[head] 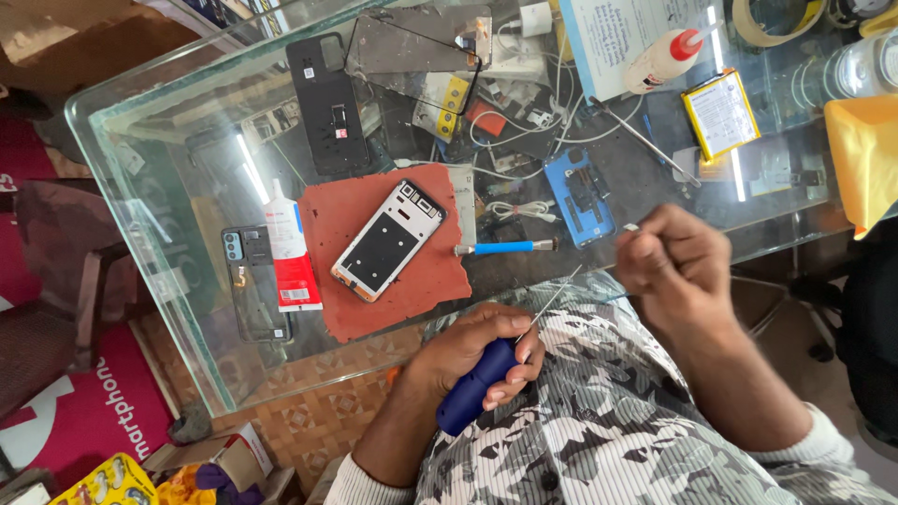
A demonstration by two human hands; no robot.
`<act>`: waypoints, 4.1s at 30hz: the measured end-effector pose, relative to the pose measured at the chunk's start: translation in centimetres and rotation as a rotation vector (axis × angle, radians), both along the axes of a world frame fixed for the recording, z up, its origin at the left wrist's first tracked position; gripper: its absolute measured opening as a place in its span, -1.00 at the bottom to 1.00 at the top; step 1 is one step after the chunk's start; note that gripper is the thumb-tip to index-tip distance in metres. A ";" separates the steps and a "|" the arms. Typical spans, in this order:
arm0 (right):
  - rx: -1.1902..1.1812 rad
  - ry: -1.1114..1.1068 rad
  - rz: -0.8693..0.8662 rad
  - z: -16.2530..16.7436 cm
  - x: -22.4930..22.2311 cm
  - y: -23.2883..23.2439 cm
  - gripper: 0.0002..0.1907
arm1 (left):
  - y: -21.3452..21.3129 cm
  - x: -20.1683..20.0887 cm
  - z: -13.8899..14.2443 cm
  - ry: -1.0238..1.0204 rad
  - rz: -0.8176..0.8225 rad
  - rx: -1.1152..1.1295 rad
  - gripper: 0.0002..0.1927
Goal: The person uses a blue screwdriver to remove screws from a black phone frame, then sets the frame aside and picks up a black phone back cover. The person continues to manipulate the frame and cover on a glass workbench.
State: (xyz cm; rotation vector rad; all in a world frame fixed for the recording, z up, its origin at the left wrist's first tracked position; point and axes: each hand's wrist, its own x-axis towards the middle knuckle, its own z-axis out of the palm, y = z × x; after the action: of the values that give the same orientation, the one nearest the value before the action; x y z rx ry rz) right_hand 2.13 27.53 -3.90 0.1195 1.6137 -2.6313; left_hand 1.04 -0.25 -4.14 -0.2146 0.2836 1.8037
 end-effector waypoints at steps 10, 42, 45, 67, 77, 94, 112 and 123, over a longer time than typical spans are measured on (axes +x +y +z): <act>0.520 0.173 0.133 4.1 -0.5 -2.3 -0.74 | 0.6 -0.4 4.1 0.659 -0.011 -0.438 -0.63; 0.307 0.137 0.227 2.1 -0.8 -1.3 -0.82 | 0.6 -0.5 2.0 -0.004 0.000 0.052 -0.59; 0.339 0.136 0.217 2.1 -0.6 -1.9 -0.91 | 0.6 -0.3 1.8 -0.054 0.017 0.078 -0.60; 0.436 0.206 0.223 3.0 -1.0 -1.7 -0.89 | 0.8 -0.6 4.0 0.394 -0.002 -0.179 -0.62; 0.160 0.167 -0.225 -0.6 -0.4 1.8 -0.68 | 0.0 -0.1 3.4 0.325 0.008 -0.211 -0.63; 1.890 0.284 -0.197 -0.6 -3.8 4.5 -0.46 | 2.5 -2.0 -1.8 0.372 0.487 -0.325 -0.51; 1.653 0.247 0.007 -3.8 -2.8 3.3 -0.37 | -6.7 -2.0 -1.3 1.786 0.437 -1.848 -0.18; 1.983 0.346 -0.128 -1.6 -4.0 1.4 -0.31 | -9.0 -1.9 -1.9 1.834 0.163 -1.836 -0.05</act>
State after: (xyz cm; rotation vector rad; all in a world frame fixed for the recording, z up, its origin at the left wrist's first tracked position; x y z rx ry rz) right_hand -1.89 28.97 -5.51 -0.1837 3.4155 -0.0920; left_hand -0.89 -9.29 -6.00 0.2737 3.1102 0.7211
